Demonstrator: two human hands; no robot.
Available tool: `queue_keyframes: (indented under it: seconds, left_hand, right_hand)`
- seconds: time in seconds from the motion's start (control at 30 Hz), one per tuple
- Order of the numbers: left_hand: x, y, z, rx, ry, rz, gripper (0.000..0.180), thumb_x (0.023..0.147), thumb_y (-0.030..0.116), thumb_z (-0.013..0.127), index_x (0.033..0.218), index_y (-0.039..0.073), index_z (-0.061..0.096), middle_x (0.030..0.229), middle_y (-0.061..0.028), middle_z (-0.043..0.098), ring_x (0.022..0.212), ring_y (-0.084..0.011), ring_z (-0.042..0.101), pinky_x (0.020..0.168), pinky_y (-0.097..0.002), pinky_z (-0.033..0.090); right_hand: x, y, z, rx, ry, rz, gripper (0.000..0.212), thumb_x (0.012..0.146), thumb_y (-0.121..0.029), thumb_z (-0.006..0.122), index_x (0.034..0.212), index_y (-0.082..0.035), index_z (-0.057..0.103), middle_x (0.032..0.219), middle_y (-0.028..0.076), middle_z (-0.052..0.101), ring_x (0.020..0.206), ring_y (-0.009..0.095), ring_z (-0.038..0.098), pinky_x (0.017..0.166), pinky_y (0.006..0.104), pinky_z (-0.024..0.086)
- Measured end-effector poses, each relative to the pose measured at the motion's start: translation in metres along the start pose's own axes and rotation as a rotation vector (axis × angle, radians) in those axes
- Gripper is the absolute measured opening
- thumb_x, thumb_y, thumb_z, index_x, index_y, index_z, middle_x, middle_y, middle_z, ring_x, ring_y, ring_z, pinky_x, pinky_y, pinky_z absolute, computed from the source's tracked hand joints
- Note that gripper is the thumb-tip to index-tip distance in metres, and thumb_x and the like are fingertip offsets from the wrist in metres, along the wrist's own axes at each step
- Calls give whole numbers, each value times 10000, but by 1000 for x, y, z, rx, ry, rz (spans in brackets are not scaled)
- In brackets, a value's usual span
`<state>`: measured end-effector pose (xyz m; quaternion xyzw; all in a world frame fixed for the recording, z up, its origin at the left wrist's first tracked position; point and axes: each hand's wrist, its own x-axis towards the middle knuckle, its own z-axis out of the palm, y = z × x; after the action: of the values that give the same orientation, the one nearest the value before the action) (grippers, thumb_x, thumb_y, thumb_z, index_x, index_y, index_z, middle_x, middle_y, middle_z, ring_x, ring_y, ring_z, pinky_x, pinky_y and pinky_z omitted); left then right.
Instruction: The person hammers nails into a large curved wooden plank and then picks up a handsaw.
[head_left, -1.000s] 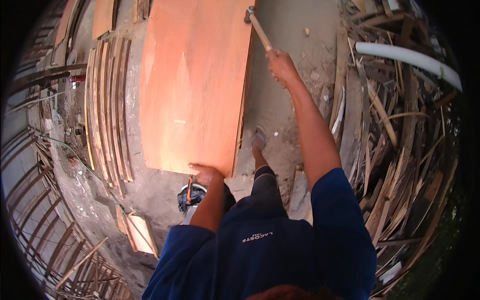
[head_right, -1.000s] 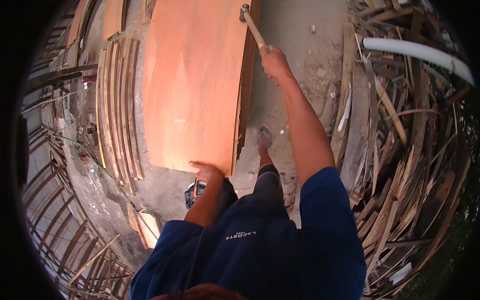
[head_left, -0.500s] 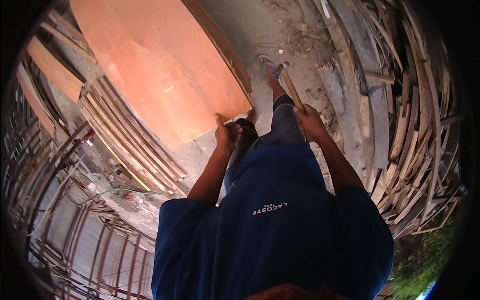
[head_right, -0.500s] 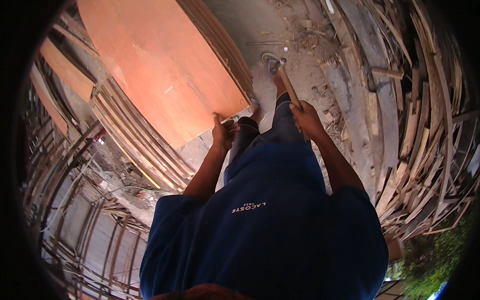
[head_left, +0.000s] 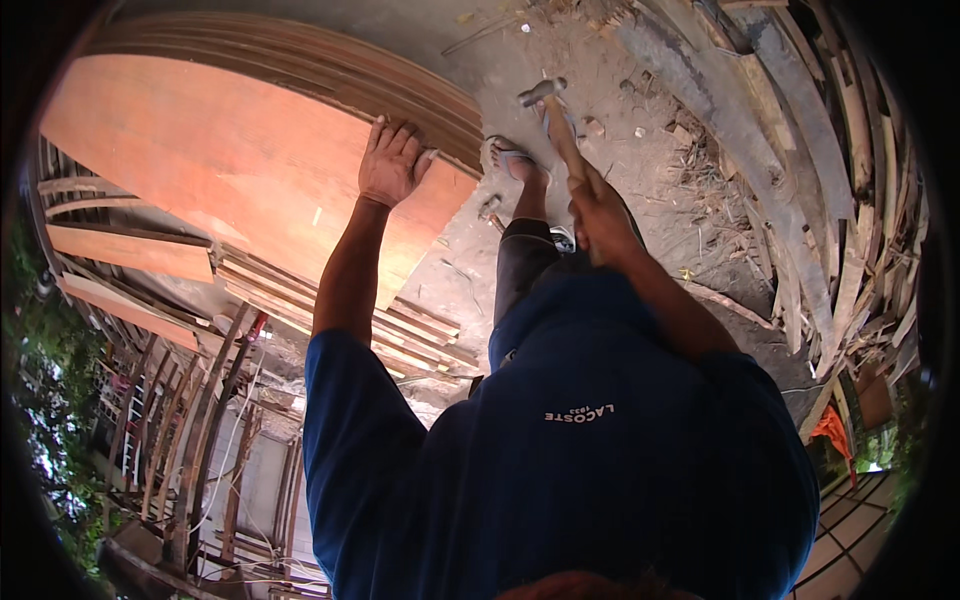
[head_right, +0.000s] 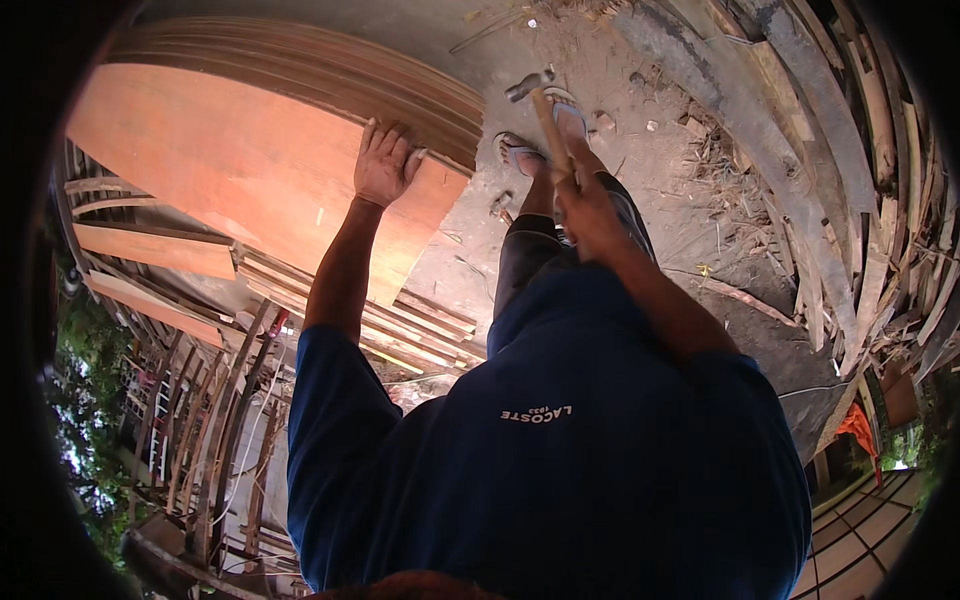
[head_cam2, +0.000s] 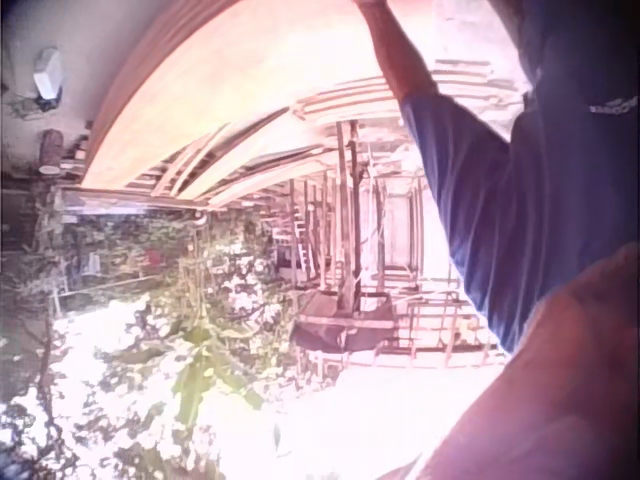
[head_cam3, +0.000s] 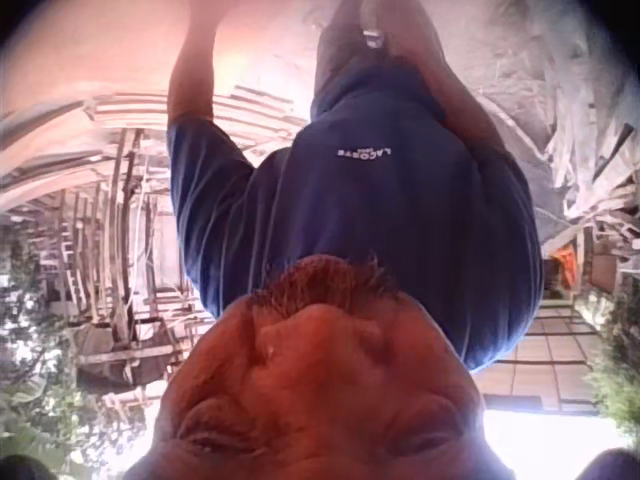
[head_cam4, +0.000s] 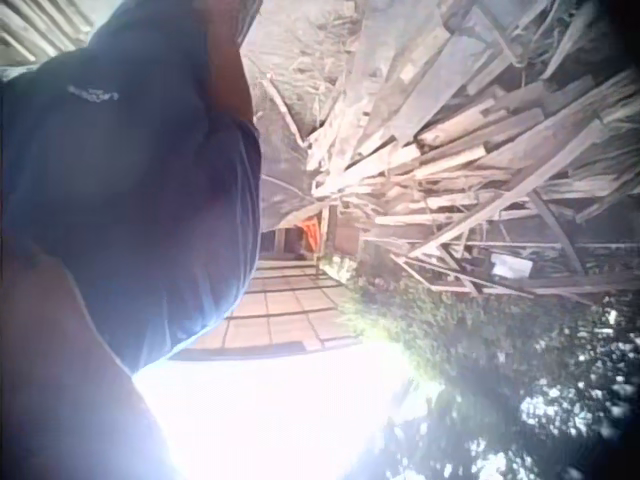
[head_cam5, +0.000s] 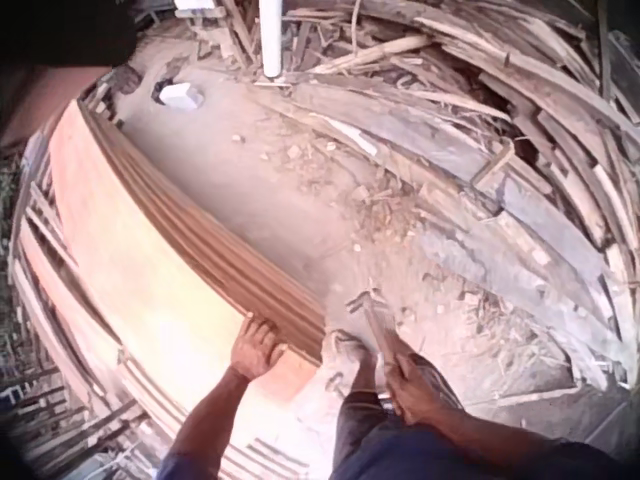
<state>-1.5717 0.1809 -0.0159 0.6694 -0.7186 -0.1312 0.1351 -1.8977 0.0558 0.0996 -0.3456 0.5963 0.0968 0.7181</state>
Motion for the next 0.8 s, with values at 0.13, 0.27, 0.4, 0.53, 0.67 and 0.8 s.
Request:
queue_keyframes:
  seconds: [0.13,0.27,0.4,0.53,0.67,0.8]
  left_hand:
    - [-2,-3,1,-4,-67,-2,267,892,308,676,995,64,646,1097,-107,647,1111,-334,571,1114,-527,348]
    - [4,-3,0,15,-17,33,214,887,287,679,928,80,642,1012,-96,644,1028,-327,579,1070,-516,384]
    - [6,-3,-3,7,-30,6,193,884,283,682,905,97,640,978,-82,632,965,-315,570,1026,-506,405]
    - [7,-4,0,0,-8,16,200,877,294,689,897,101,638,986,-70,631,958,-306,569,1015,-505,408]
    - [3,1,-5,-26,2,16,185,872,245,699,874,79,618,947,-89,619,957,-318,566,968,-491,422]
    - [-2,-2,-7,-40,15,4,186,871,277,690,928,101,664,1003,-63,638,1005,-291,566,1002,-456,414]
  right_hand:
    - [8,36,11,-135,-194,87,337,1030,-300,510,1265,-59,493,675,9,488,440,87,456,371,285,393]
    - [8,15,-10,-49,-217,129,356,1020,-317,546,1269,-70,486,686,-9,486,427,72,430,365,257,370]
    - [20,1,-35,139,114,-46,338,1019,-325,558,1259,-101,481,681,-17,483,419,66,420,359,242,351]
    - [6,39,0,-57,105,63,331,1022,-307,546,1264,-93,476,681,-1,483,431,80,439,364,248,370]
    - [3,68,23,-94,-200,141,342,1006,-292,579,1237,-64,471,673,5,487,429,83,452,355,280,382]
    - [11,59,9,-114,-151,105,311,1009,-282,572,1206,-54,496,662,1,485,428,83,461,352,277,378]
